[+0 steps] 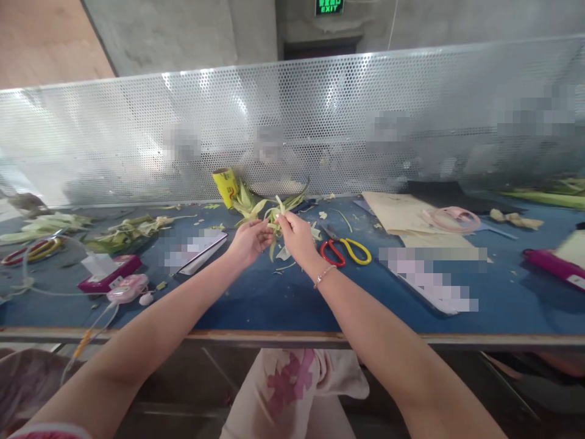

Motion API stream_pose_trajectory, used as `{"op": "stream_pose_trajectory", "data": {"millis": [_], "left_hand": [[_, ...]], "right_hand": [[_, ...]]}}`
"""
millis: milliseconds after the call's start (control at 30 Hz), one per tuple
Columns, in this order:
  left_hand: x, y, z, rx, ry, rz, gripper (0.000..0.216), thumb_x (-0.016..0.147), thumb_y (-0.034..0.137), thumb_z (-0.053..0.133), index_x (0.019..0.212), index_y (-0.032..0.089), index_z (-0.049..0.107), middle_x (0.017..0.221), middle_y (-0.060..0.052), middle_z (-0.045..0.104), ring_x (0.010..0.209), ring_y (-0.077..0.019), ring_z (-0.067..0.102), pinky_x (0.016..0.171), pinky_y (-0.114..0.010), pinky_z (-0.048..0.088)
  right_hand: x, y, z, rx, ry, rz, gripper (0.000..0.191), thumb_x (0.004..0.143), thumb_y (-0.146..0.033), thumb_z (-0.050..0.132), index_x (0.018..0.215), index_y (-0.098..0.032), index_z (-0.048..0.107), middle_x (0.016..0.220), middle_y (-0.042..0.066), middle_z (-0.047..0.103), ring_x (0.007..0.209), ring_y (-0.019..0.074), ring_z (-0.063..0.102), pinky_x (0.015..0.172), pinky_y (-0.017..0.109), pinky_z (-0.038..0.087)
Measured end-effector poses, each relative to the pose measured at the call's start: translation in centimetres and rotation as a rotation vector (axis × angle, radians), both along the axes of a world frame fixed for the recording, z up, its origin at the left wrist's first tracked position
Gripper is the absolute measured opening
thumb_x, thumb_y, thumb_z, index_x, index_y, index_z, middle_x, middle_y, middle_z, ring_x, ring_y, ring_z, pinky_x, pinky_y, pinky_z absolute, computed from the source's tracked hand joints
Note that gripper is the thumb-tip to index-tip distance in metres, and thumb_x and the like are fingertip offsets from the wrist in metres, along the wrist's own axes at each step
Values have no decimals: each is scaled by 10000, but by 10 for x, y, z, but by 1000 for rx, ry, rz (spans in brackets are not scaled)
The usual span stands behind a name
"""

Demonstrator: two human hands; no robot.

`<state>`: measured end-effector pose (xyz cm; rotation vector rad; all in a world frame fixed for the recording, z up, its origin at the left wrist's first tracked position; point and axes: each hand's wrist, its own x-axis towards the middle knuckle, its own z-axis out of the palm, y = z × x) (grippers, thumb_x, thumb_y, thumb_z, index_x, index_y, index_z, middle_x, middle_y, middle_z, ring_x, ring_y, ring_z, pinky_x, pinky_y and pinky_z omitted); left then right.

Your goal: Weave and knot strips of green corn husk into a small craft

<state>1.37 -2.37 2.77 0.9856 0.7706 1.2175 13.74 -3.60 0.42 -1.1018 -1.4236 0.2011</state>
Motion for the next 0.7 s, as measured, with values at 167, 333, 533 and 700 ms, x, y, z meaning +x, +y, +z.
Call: {"op": "stream_pose_trajectory", "data": {"millis": [167, 333, 533, 700], "left_hand": [[2, 3, -7, 16, -98, 63, 359, 762, 193, 662, 889, 210, 327, 557, 68, 544, 450, -62, 520, 492, -186, 402], [7, -4, -7, 120, -142, 190, 404, 773, 174, 648, 908, 236, 273, 666, 59, 601, 542, -76, 585, 596, -217, 460], [8, -7, -9, 148, -149, 140, 244, 779, 253, 648, 787, 175, 417, 612, 49, 536, 523, -52, 537, 595, -196, 431], [9, -1, -15, 186, -74, 49, 252, 801, 322, 609, 675, 164, 458, 594, 40, 490, 545, -59, 508, 601, -204, 426]], "right_hand": [[-5, 1, -1, -23, 133, 35, 330, 870, -460, 434, 721, -206, 581, 561, -13, 508, 540, 140, 477, 560, 280, 364], [-7, 6, -6, -34, 278, 111, 379, 856, -545, 442, 771, -211, 601, 541, -20, 464, 520, 140, 461, 513, 271, 357], [-16, -2, -4, -66, 333, 178, 372, 857, -533, 457, 806, -199, 614, 521, -41, 415, 478, 118, 408, 490, 258, 348], [-20, -6, -1, -15, 183, 103, 347, 879, -463, 430, 760, -186, 602, 638, 12, 576, 581, 142, 515, 563, 267, 394]]}}
